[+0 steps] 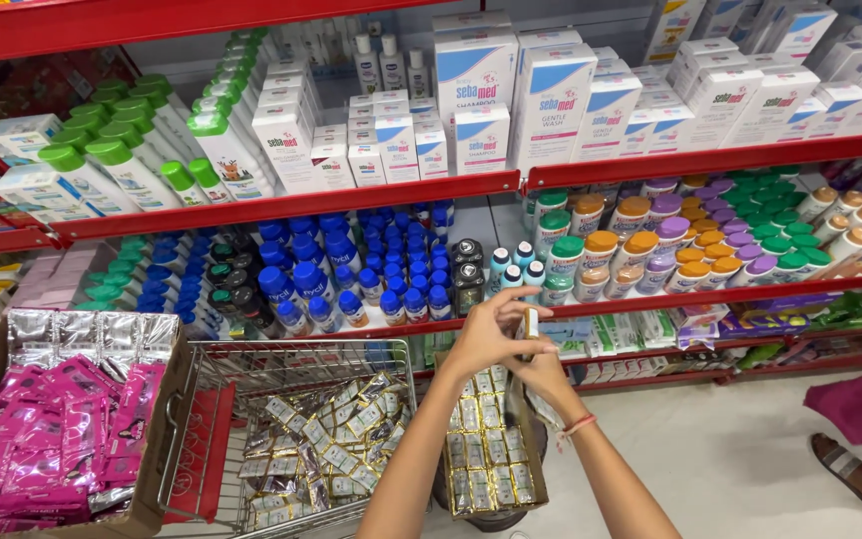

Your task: Organizing and checking long strips of product sachets in a retail environment.

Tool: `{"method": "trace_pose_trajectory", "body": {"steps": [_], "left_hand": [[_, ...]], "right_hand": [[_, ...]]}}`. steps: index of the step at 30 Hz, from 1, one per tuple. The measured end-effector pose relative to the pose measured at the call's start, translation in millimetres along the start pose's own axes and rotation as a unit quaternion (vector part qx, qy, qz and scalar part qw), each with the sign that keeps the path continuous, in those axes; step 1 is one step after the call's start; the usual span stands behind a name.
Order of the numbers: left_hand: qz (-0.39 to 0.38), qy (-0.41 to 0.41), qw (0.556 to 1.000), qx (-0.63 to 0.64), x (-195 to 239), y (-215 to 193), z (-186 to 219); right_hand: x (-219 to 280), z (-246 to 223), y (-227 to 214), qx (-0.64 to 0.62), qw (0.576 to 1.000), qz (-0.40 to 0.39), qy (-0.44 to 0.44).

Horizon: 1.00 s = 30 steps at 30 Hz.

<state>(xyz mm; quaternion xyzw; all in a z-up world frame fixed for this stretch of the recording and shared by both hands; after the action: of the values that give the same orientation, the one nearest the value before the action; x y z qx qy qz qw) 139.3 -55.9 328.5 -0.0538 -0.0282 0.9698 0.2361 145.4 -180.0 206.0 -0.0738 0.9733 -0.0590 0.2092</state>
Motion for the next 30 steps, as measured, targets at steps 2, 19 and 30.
{"method": "trace_pose_trajectory", "body": {"steps": [2, 19, 30], "left_hand": [[0.001, 0.045, 0.999, -0.004, 7.0, -7.3, -9.2], [0.167, -0.197, 0.961, -0.098, 81.7, 42.4, -215.5], [0.161, -0.419, 0.893, 0.014, 182.4, 106.3, -434.5]], "right_hand": [[-4.8, 25.4, -6.7, 0.004, 0.999, 0.035, -0.005], [-64.4, 84.8, -49.6, -0.471, 0.815, 0.214, 0.262], [43.0, 320.1, -1.7, -0.098, 0.882, 0.221, 0.404]]}}
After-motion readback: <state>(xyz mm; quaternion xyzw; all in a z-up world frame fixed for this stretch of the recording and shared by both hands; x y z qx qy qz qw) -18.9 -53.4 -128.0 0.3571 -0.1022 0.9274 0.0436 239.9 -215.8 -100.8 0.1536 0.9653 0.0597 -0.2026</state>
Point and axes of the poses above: each hand's wrist, its own x-axis away from the middle knuckle, its own y-axis out of the palm, z = x × y, the point moved 5 cm from there along -x, towards the middle knuckle, and after that the axes turned 11 degrees about -y, right-handed, at the moved point
